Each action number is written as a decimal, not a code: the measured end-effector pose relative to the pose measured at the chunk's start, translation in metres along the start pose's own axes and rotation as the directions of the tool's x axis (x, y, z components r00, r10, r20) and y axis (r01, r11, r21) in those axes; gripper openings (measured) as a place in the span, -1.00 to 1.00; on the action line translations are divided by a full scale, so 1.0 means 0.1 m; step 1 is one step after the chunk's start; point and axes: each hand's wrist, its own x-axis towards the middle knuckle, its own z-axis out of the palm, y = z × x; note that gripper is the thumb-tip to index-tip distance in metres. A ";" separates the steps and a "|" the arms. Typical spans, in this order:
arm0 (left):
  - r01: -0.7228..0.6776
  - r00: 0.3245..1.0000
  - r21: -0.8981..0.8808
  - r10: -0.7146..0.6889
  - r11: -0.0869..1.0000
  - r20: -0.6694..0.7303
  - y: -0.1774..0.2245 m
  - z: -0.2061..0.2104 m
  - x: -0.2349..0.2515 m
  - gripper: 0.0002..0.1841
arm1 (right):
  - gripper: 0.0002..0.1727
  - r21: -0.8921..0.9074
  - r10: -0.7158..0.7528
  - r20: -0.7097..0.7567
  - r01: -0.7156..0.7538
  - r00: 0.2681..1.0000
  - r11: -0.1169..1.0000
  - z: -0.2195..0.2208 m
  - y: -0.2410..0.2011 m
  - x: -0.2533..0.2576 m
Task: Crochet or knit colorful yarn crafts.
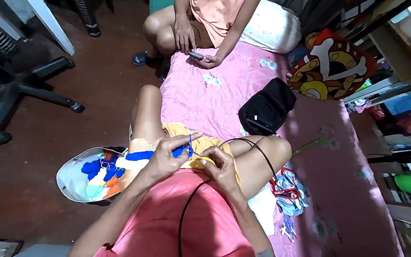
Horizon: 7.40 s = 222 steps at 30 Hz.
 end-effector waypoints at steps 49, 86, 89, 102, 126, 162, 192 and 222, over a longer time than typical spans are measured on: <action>0.387 0.902 -0.051 -0.389 0.921 -0.186 0.06 0.39 -0.58 -0.25 | -0.67 -0.705 -0.049 0.147 0.139 0.988 0.695 0.01 -0.09 -0.48; 0.326 0.943 0.145 -0.309 0.934 -0.127 0.03 0.42 -0.56 -0.50 | -0.62 -0.783 -0.054 0.160 0.160 0.986 0.601 0.05 -0.08 -0.48; 0.229 0.972 0.261 -0.207 0.938 -0.111 0.03 0.43 -0.57 -0.56 | -0.64 -0.794 -0.052 0.158 0.159 0.986 0.587 0.06 -0.08 -0.48; -0.061 0.983 0.394 0.123 0.917 -0.134 0.01 0.46 -0.54 -0.61 | -0.62 -0.761 -0.142 0.041 0.123 0.989 0.637 0.14 -0.06 -0.46; 0.283 0.920 -0.300 -0.346 0.911 -0.183 0.20 0.31 -0.33 -0.14 | -0.72 -0.506 -0.166 -0.101 0.093 0.981 0.858 0.19 -0.02 -0.30; 0.217 0.959 -0.371 -0.269 0.903 -0.093 0.11 0.24 -0.37 -0.28 | -0.81 0.335 0.384 0.086 -0.390 0.919 0.858 0.03 -0.17 -0.24; 0.085 0.965 -0.263 -0.145 0.961 -0.217 0.15 0.13 -0.28 -0.55 | -0.87 -0.431 -0.297 -0.054 0.246 0.953 0.868 0.20 -0.03 -0.18; 0.228 0.942 -0.486 -0.318 0.843 -0.109 0.07 0.08 -0.26 -0.38 | -0.83 0.397 0.264 0.032 -0.254 0.964 0.882 0.13 -0.07 -0.20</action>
